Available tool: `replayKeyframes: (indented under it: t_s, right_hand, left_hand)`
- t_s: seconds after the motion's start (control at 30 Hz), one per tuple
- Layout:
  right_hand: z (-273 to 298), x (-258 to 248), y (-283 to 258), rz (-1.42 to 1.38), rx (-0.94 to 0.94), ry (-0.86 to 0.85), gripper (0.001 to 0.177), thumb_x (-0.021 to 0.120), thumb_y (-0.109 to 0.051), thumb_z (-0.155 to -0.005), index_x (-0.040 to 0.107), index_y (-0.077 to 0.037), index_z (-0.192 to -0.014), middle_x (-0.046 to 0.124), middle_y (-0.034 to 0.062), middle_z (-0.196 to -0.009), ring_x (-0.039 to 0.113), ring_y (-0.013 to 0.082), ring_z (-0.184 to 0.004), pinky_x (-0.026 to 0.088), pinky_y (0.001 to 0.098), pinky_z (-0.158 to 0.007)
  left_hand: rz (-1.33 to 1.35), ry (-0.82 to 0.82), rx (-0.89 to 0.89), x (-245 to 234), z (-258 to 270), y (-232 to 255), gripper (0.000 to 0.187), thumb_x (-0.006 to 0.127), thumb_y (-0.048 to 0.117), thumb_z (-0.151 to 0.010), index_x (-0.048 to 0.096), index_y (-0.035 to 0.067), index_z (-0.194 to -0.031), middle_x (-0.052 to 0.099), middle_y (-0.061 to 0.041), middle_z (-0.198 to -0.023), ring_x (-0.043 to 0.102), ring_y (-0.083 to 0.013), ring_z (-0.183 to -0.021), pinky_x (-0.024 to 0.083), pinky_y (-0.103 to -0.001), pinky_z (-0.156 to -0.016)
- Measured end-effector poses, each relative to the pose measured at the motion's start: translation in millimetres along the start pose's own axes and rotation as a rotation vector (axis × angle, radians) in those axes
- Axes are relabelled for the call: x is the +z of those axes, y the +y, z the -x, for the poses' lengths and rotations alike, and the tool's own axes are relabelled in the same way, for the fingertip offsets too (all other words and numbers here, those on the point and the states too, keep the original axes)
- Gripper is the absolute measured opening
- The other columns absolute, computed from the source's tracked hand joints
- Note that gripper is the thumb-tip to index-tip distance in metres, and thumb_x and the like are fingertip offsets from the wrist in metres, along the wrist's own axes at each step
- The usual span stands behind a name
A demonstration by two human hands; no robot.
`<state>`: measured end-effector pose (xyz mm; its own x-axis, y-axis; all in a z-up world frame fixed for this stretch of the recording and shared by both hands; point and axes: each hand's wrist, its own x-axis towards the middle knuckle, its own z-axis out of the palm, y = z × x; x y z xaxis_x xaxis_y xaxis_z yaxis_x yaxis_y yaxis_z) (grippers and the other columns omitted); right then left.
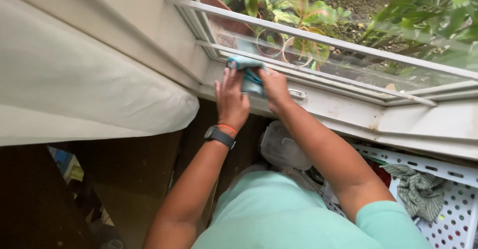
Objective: The person wipes the interior surface of a window and its frame using a blue cloth. They systematically clean the glass panes and the surrounding frame, including the lower sill and side edges.
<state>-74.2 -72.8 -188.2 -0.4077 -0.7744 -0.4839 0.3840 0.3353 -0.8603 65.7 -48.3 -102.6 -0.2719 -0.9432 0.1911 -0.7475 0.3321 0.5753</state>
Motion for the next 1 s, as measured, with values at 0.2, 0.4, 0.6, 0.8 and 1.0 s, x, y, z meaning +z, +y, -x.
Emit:
replayKeyframes:
  t_s: [0.2, 0.4, 0.6, 0.8, 1.0]
  right_hand:
    - [22, -123, -10, -0.192, 0.011, 0.211, 0.033, 0.091, -0.034, -0.081, 0.079, -0.010, -0.101, 0.077, 0.0085, -0.084, 0.074, 0.0173, -0.071, 0.063, 0.0362, -0.070]
    - [98, -199, -50, -0.345, -0.145, 0.559, 0.025, 0.084, -0.028, -0.086, 0.077, -0.010, -0.103, 0.076, 0.0081, -0.090, 0.076, 0.0198, -0.081, 0.061, 0.0439, -0.072]
    - [141, -203, -54, 0.541, -0.746, 0.633, 0.053, 0.055, 0.001, -0.109, 0.040, -0.009, -0.159, 0.042, 0.0162, -0.156, 0.036, 0.0312, -0.148, 0.024, 0.0471, -0.124]
    - [108, -123, -64, 0.856, -1.114, 0.144, 0.045, 0.058, 0.002, -0.099, 0.068, -0.013, -0.140, 0.056, 0.0098, -0.138, 0.055, 0.0347, -0.130, 0.044, 0.0485, -0.108]
    - [51, -98, -39, 1.719, -1.435, 0.296, 0.014, 0.072, -0.012, -0.088, 0.071, -0.022, -0.098, 0.056, 0.0025, -0.100, 0.054, 0.0224, -0.081, 0.042, 0.0345, -0.055]
  left_hand:
    - [-0.093, -0.199, 0.256, 66, 11, 59, 0.069, 0.069, 0.006, -0.074, 0.058, 0.018, -0.141, 0.055, -0.001, -0.150, 0.044, -0.0287, -0.146, 0.015, -0.065, -0.125]
    - [-0.054, -0.309, 0.507, 111, 31, 106, 0.074, 0.068, 0.009, -0.080, 0.048, 0.015, -0.151, 0.056, -0.005, -0.153, 0.049, -0.0274, -0.146, 0.001, -0.065, -0.128]
    - [-0.074, -0.188, 0.452, 93, 29, 70, 0.086, 0.071, 0.004, -0.078, 0.040, 0.013, -0.158, 0.040, -0.009, -0.164, 0.030, -0.0318, -0.156, 0.013, -0.057, -0.129]
    - [-0.148, -0.025, 0.218, 54, 13, 3, 0.074, 0.077, 0.010, -0.081, 0.048, 0.014, -0.149, 0.046, -0.011, -0.154, 0.041, -0.0369, -0.147, 0.027, -0.058, -0.123]
    - [-0.266, -0.070, 0.321, 43, 12, -9, 0.076, 0.076, 0.014, -0.084, 0.046, 0.015, -0.153, 0.045, -0.008, -0.158, 0.039, -0.0333, -0.148, 0.022, -0.059, -0.126]
